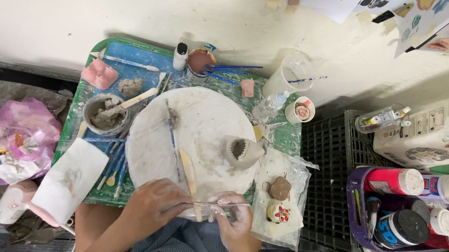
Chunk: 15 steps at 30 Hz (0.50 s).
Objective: The person shapes and refines a small clay sculpture by hand and with a wooden tool on a small rotating wheel. They use their fingers to smooth the surface and a tool to carve details into the clay.
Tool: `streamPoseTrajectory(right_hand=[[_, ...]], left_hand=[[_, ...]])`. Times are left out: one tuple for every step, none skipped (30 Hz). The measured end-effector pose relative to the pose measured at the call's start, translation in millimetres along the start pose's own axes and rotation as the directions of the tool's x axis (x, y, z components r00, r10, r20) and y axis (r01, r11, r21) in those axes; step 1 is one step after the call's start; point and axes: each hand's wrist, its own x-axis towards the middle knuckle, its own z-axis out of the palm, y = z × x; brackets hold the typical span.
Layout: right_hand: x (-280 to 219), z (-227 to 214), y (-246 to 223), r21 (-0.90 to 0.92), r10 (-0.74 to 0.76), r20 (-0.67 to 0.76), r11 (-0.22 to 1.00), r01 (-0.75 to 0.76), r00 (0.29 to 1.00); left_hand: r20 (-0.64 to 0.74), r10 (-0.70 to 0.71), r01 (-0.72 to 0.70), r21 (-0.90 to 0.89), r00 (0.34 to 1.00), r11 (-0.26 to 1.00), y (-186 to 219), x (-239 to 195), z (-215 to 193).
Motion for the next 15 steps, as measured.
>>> streamPoseTrajectory(right_hand=[[-2.2, 4.2, 2.2, 0.037, 0.058, -0.042, 0.998, -0.056, 0.997], [-3.4, 8.1, 3.9, 0.076, 0.116, -0.081, 0.991, -0.110, 0.990], [-4.1, 11.8, 5.2, 0.116, 0.176, -0.117, 0.980, -0.163, 0.977], [-4.7, 14.0, 5.3, 0.111, 0.188, -0.122, 0.978, -0.175, 0.975], [-4.6, 15.8, 5.6, 0.107, 0.200, -0.128, 0.977, -0.187, 0.971], [-6.0, 16.5, 5.4, 0.102, 0.214, -0.135, 0.974, -0.201, 0.968], [-6.4, 15.1, 4.9, 0.082, 0.231, -0.133, 0.972, -0.222, 0.964], [-5.6, 13.3, 5.3, 0.062, 0.247, -0.133, 0.969, -0.240, 0.960], [-5.7, 11.7, 6.1, 0.043, 0.262, -0.133, 0.965, -0.259, 0.956], [-4.7, 9.5, 7.4, 0.051, 0.225, -0.137, 0.974, -0.220, 0.965], [-2.4, 7.5, 9.8, 0.060, 0.187, -0.141, 0.982, -0.180, 0.972], [-0.9, 6.0, 11.7, 0.070, 0.150, -0.145, 0.987, -0.141, 0.978], [0.9, 4.5, 12.8, -0.004, 0.136, -0.142, 0.990, -0.138, 0.980], [3.4, 2.8, 12.3, -0.079, 0.123, -0.137, 0.988, -0.134, 0.983], [5.3, 1.0, 9.0, -0.153, 0.109, -0.132, 0.980, -0.129, 0.985]], left_hand=[[-0.045, 0.044, -0.041, 0.053, 0.998, 0.998, -0.3, -2.3, 0.9], [-0.089, 0.090, -0.081, 0.107, 0.992, 0.991, -0.7, -3.9, 2.0], [-0.083, 0.131, -0.119, 0.136, 0.988, 0.983, -2.4, -4.9, 1.2], [-0.078, 0.170, -0.156, 0.164, 0.982, 0.974, -3.7, -6.0, 1.3], [-0.071, 0.208, -0.191, 0.191, 0.976, 0.963, -5.7, -7.0, 0.9], [-0.072, 0.266, -0.243, 0.234, 0.961, 0.942, -7.9, -9.0, 0.0], [-0.070, 0.323, -0.292, 0.276, 0.944, 0.916, -10.1, -11.5, -1.4], [-0.065, 0.380, -0.341, 0.318, 0.923, 0.884, -13.0, -13.5, -3.6], [-0.074, 0.395, -0.345, 0.359, 0.916, 0.867, -17.2, -12.8, -5.8], [-0.083, 0.411, -0.347, 0.401, 0.908, 0.848, -22.9, -9.9, -9.0], [-0.091, 0.427, -0.348, 0.441, 0.900, 0.827, -27.8, -8.2, -13.4], [-0.102, 0.379, -0.293, 0.466, 0.920, 0.835, -32.9, -6.7, -19.2], [-0.114, 0.331, -0.237, 0.490, 0.937, 0.839, -39.4, -2.0, -25.9], [-0.128, 0.282, -0.180, 0.513, 0.951, 0.839, -44.9, 3.7, -30.8], [-0.198, 0.237, -0.112, 0.494, 0.951, 0.862, -48.3, 9.1, -33.6]])
